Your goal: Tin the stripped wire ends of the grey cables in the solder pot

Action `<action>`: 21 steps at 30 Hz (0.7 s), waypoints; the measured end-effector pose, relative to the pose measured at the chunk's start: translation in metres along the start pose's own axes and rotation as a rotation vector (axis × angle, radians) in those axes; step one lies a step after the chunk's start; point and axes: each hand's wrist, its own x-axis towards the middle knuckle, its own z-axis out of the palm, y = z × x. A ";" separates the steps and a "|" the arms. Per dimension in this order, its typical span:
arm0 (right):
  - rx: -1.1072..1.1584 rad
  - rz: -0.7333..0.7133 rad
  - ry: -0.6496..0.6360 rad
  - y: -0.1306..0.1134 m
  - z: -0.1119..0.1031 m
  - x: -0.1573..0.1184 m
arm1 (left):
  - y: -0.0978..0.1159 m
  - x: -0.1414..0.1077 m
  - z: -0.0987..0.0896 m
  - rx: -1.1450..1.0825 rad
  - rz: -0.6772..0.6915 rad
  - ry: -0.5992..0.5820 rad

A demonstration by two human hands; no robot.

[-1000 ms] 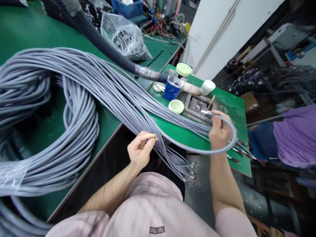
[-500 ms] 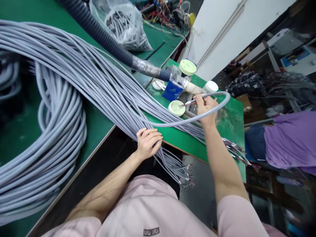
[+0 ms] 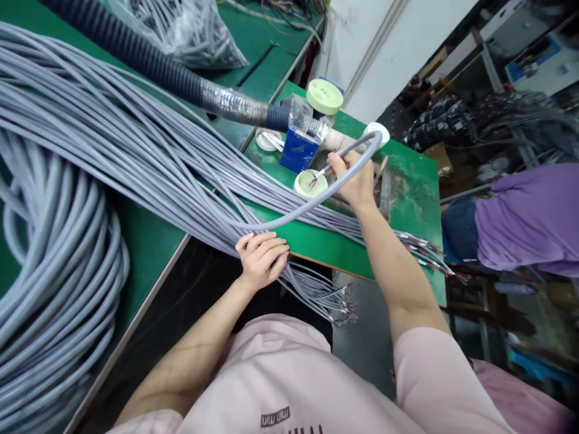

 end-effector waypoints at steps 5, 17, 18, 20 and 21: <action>-0.023 0.021 -0.020 -0.005 0.000 -0.001 | -0.001 -0.001 0.001 -0.066 -0.030 0.002; -0.050 0.007 0.062 0.007 -0.049 0.004 | -0.001 0.001 0.000 -0.024 0.018 0.006; -0.051 0.007 0.068 0.010 -0.057 0.003 | -0.001 0.001 -0.001 -0.004 0.034 0.013; -0.065 0.012 0.079 0.017 -0.072 0.000 | -0.002 0.001 0.000 0.017 0.054 0.018; -0.079 0.015 0.088 0.021 -0.078 -0.002 | -0.002 0.001 0.000 0.022 0.054 0.017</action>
